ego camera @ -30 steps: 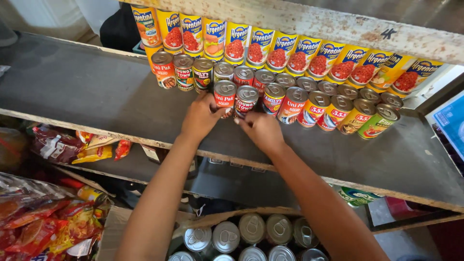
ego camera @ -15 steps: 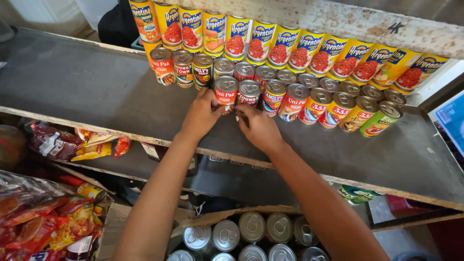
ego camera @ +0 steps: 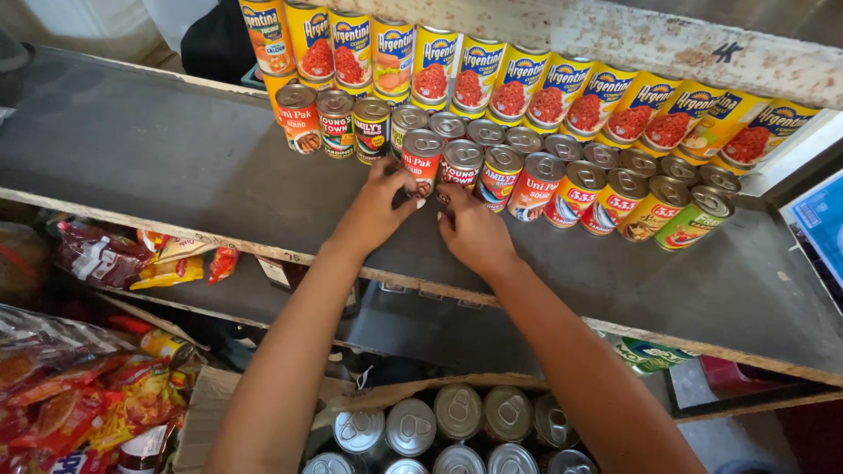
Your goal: Organizing canned goods onto a shelf from a box.
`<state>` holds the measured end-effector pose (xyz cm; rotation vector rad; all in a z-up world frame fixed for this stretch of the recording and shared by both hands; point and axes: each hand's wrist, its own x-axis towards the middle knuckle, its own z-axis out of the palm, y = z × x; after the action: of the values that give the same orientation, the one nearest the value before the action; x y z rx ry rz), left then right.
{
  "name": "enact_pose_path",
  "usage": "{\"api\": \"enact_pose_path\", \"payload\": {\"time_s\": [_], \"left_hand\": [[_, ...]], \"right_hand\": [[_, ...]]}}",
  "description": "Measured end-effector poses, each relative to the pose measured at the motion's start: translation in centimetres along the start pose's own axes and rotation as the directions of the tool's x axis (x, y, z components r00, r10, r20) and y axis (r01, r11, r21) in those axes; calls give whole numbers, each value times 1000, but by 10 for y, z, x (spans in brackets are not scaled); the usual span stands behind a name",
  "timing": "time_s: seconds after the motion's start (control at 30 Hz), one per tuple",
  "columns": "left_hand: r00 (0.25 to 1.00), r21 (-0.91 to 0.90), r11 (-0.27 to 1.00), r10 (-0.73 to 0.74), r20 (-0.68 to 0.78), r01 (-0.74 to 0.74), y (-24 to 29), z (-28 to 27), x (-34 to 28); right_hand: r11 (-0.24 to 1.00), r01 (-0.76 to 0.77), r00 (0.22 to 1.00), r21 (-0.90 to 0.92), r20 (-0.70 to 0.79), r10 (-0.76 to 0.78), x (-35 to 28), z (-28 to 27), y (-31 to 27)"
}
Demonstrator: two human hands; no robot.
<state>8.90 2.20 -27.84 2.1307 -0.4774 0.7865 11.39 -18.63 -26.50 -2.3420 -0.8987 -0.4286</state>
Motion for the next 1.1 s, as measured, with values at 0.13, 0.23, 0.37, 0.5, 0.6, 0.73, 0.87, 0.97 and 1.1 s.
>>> {"api": "enact_pose_path", "payload": {"time_s": [0.13, 0.23, 0.37, 0.5, 0.6, 0.73, 0.87, 0.97, 1.1], "left_hand": [[1000, -62, 998, 3, 25, -2, 5, -2, 1], [999, -53, 998, 23, 38, -21, 4, 0, 1], [997, -6, 1000, 3, 73, -3, 2, 0, 1], [996, -26, 1000, -10, 94, 13, -2, 3, -1], [995, 1, 1000, -1, 103, 1, -2, 6, -2], [993, 24, 1000, -21, 118, 18, 2, 3, -1], [989, 60, 998, -44, 138, 36, 0, 4, -4], [997, 185, 983, -6, 75, -8, 27, -8, -1], [994, 327, 941, 105, -24, -91, 76, -41, 6]], "right_hand": [[1000, -4, 1000, 30, 3, 4, 0, -1, -3], [999, -27, 999, 26, 17, 26, 0, -1, -4], [1000, -24, 1000, 3, 19, 24, 1, 1, -3], [999, -53, 998, -6, 37, 53, 2, 1, -3], [997, -75, 995, 4, 65, 75, 2, -1, -5], [999, 13, 1000, 30, 25, -13, 4, 5, 7], [979, 190, 981, 68, -58, -186, 2, 6, 16], [990, 106, 994, 96, -14, -105, -6, -8, -1], [975, 209, 973, 71, -111, -201, -12, -17, -8]]}}
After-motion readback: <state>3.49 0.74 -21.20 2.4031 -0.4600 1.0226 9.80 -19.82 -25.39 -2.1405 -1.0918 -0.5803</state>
